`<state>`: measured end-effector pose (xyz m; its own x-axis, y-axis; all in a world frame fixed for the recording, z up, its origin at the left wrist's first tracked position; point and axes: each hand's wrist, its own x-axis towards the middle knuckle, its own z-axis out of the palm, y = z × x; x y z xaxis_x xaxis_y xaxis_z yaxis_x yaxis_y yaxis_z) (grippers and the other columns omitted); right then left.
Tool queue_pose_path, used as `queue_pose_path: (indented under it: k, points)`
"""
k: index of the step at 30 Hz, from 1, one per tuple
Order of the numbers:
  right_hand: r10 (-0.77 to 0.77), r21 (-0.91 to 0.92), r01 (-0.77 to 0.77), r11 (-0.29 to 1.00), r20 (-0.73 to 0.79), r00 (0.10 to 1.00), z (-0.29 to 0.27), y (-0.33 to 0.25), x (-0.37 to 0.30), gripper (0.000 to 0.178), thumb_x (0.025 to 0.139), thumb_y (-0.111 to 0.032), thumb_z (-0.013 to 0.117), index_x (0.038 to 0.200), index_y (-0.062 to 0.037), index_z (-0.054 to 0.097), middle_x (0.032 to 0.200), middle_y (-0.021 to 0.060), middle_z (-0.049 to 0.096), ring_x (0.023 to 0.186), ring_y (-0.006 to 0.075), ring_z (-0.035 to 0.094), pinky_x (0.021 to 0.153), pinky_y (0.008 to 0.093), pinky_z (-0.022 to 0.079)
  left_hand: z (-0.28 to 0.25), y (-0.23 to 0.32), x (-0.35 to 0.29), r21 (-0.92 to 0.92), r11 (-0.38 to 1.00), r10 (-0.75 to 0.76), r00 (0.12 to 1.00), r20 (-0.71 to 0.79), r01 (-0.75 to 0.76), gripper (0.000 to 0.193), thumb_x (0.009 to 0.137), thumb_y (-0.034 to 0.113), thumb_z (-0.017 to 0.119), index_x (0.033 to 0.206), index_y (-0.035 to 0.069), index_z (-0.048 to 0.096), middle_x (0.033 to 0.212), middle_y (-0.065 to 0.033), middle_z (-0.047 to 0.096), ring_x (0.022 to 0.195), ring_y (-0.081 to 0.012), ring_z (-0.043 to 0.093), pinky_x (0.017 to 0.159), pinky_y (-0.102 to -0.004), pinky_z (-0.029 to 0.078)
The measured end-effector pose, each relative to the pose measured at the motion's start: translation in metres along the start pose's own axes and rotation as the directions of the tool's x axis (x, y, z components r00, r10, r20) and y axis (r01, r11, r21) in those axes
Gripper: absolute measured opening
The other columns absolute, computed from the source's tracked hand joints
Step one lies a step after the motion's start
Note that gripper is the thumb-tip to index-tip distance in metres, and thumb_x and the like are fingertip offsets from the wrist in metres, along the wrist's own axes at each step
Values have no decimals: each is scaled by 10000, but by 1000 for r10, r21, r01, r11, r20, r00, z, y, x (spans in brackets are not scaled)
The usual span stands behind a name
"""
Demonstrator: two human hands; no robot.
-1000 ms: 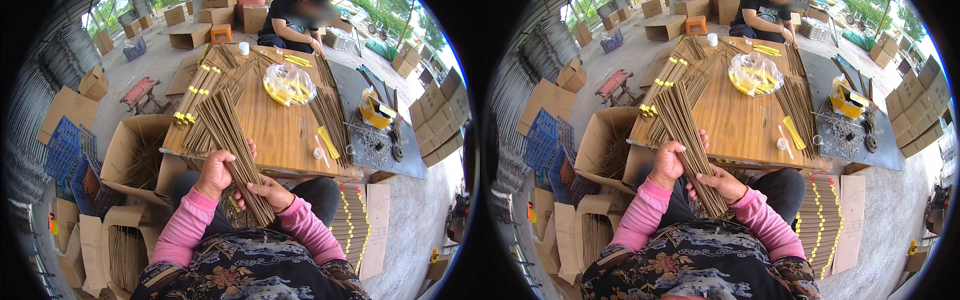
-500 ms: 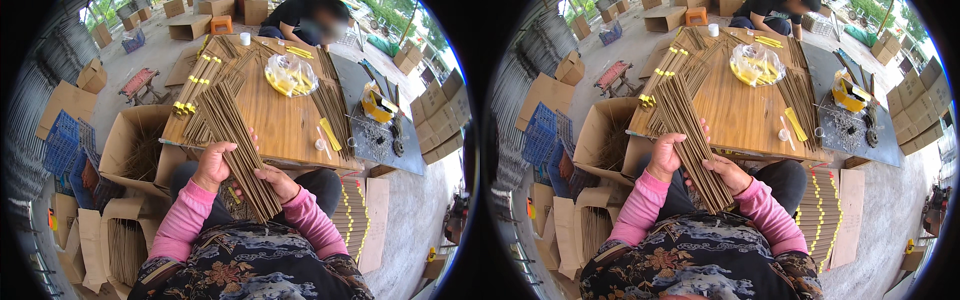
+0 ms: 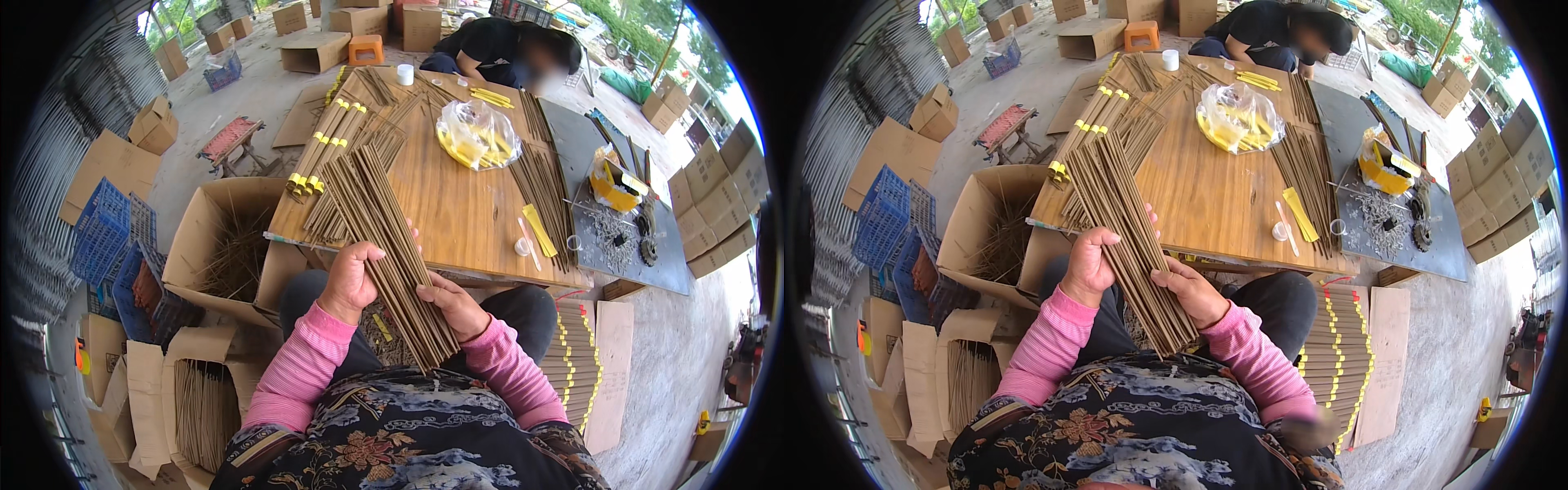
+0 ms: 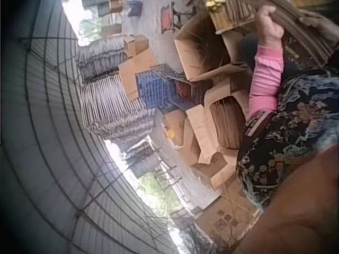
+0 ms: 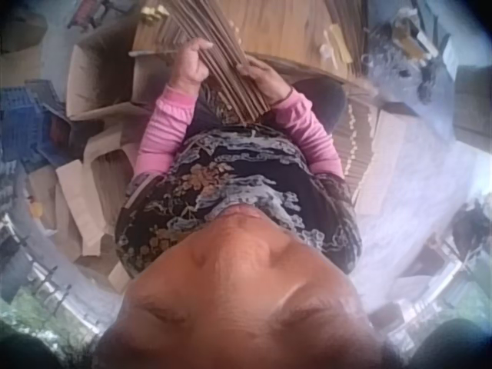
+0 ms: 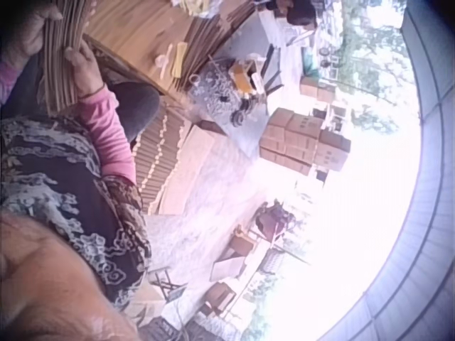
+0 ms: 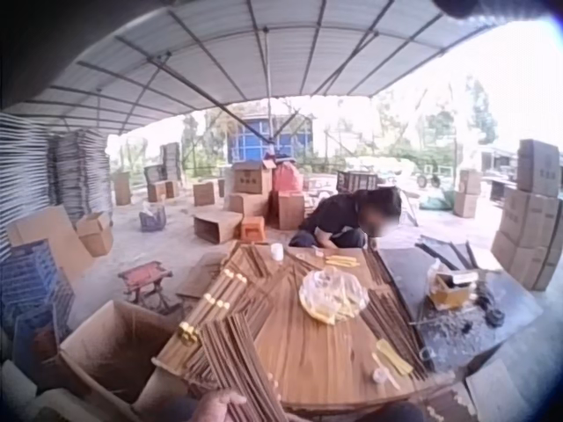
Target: The person gathers thin wooden sticks from a cardboard box, aligns them into bundles, and secures each bundle with a yellow rubber band. The person places the finished bundles on the table and repeats the process.
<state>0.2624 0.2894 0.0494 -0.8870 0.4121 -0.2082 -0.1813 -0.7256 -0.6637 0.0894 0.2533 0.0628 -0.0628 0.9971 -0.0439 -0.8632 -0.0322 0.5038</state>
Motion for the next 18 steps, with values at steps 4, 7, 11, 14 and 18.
queue_pose_path:
  k: [4, 7, 11, 14, 18]
  points:
    - [37, 93, -41, 995, 48, 998, 3, -2, -1, 374, 895, -111, 429, 1245, -3, 351, 1010, 128, 577, 854, 178, 603, 753, 295, 507, 2, 0, -3, -45, 999, 2, 1000, 31, -1, 608, 628, 24, 381, 1224, -95, 374, 1141, -202, 502, 1016, -337, 525, 905, -447, 437]
    - [12, 26, -13, 1000, 60, 998, 7, -3, -2, 367, 890, -120, 459, 1226, -5, 364, 989, 128, 584, 847, 185, 604, 749, 297, 506, 4, -2, -3, -30, 999, 39, 999, 19, -38, 489, 704, 15, 441, 1187, -63, 428, 1112, -168, 529, 1012, -299, 534, 886, -431, 458]
    - [-21, -112, 33, 993, 107, 994, 4, 6, -1, 328, 890, -136, 488, 1174, -6, 390, 943, 139, 597, 829, 209, 612, 732, 303, 509, 5, -7, -5, 62, 995, 77, 995, -69, -73, 311, 786, 26, 549, 1091, -19, 507, 1066, -123, 557, 988, -251, 550, 859, -407, 484]
    - [0, -75, 7, 997, 102, 995, 3, 8, -2, 302, 917, -164, 429, 1169, -3, 392, 921, 159, 599, 810, 217, 616, 725, 307, 509, -3, -9, -4, 59, 998, 35, 990, -136, -27, 291, 783, 22, 532, 1070, -27, 515, 1027, -124, 568, 953, -255, 564, 858, -412, 483]
    - [18, -5, -18, 1000, 81, 997, 4, 8, -3, 308, 934, -197, 376, 1170, 1, 392, 923, 172, 599, 803, 221, 619, 710, 303, 513, -12, -9, -2, -4, 1000, -22, 999, -36, 22, 380, 784, 76, 507, 1129, -79, 466, 1068, -156, 557, 1013, -265, 542, 924, -417, 434]
